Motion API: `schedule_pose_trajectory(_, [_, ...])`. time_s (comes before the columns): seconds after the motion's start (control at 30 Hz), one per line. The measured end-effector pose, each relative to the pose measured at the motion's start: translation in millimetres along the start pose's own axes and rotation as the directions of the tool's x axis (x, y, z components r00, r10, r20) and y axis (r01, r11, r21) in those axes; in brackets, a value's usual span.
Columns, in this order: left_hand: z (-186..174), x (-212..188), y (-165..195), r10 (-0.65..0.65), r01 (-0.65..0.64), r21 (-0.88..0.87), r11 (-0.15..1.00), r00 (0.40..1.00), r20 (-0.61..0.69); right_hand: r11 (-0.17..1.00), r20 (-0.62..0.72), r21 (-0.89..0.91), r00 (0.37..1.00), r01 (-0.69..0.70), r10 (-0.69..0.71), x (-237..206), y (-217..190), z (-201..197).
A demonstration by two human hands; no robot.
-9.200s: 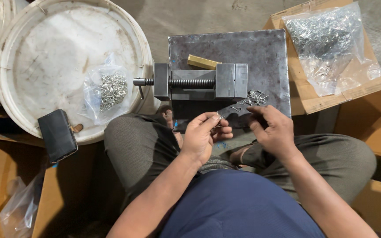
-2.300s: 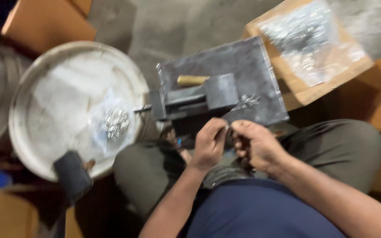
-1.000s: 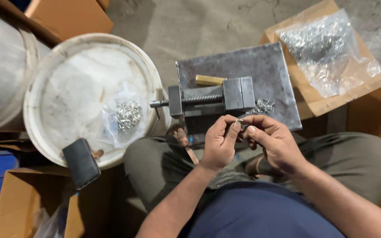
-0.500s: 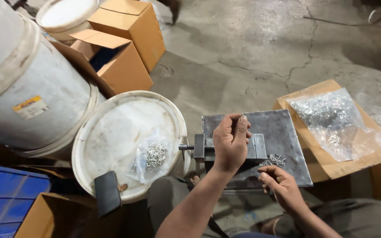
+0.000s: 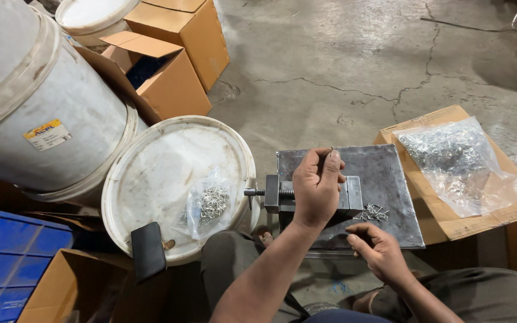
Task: The person sits cross-legged and repeatedly picks up small metal fasteners from a plastic bag and a metal plate, then places them into a bench vise. The person uses both hands to handle the fasteners and adjust the vise.
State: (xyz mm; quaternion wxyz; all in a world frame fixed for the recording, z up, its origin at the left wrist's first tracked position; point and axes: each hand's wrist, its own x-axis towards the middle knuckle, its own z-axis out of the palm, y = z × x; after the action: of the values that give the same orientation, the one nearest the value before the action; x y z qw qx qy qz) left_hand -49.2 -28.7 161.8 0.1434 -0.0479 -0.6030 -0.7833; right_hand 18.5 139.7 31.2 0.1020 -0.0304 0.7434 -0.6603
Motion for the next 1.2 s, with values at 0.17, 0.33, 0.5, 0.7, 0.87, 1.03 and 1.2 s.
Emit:
schedule_pose_trajectory(0.17, [-12.0, -4.2, 1.8, 0.159, -0.154, 0.148, 0.977, 0.987, -0.022, 0.990, -0.077, -0.113, 0.994, -0.088, 0.080, 5.3, 5.8, -4.2])
schedule_pose_trajectory(0.33, [-138.5, -4.9, 10.3, 0.209, -0.027, 0.698, 0.715, 0.962, -0.177, 0.992, -0.020, -0.125, 1.000, 0.017, -0.019, -3.5, 18.9, -12.5])
schedule_pose_trajectory(0.5, [-257.8, -2.4, 14.6, -0.176, 0.317, 0.936, 0.155, 0.941, -0.289, 0.975, -0.006, -0.207, 0.996, 0.085, -0.088, 0.0, 28.4, -10.4])
schedule_pose_trajectory(0.7, [-281.2, 15.1, -19.9, -0.210, 0.314, 0.939, -0.139, 0.917, -0.338, 0.966, -0.005, -0.237, 0.995, 0.100, -0.104, -0.8, 16.3, 4.3])
schedule_pose_trajectory(0.87, [-275.7, 12.1, -34.9, 0.024, 0.230, 0.972, -0.045, 0.973, -0.229, 0.853, -0.009, -0.398, 0.928, 0.339, -0.373, -18.5, 6.2, -20.8])
schedule_pose_trajectory(1.03, [-243.3, -15.2, -34.3, 0.226, 0.309, 0.932, 0.187, 0.910, -0.347, 0.596, -0.141, -0.758, 0.825, 0.265, -0.547, -5.8, -16.5, -44.9])
schedule_pose_trajectory(1.2, [-189.7, -45.8, -48.0, 0.296, 0.161, 0.773, 0.614, 0.861, -0.414, 0.442, 0.009, -0.859, 0.870, 0.259, -0.493, 34.1, -27.9, -36.6])
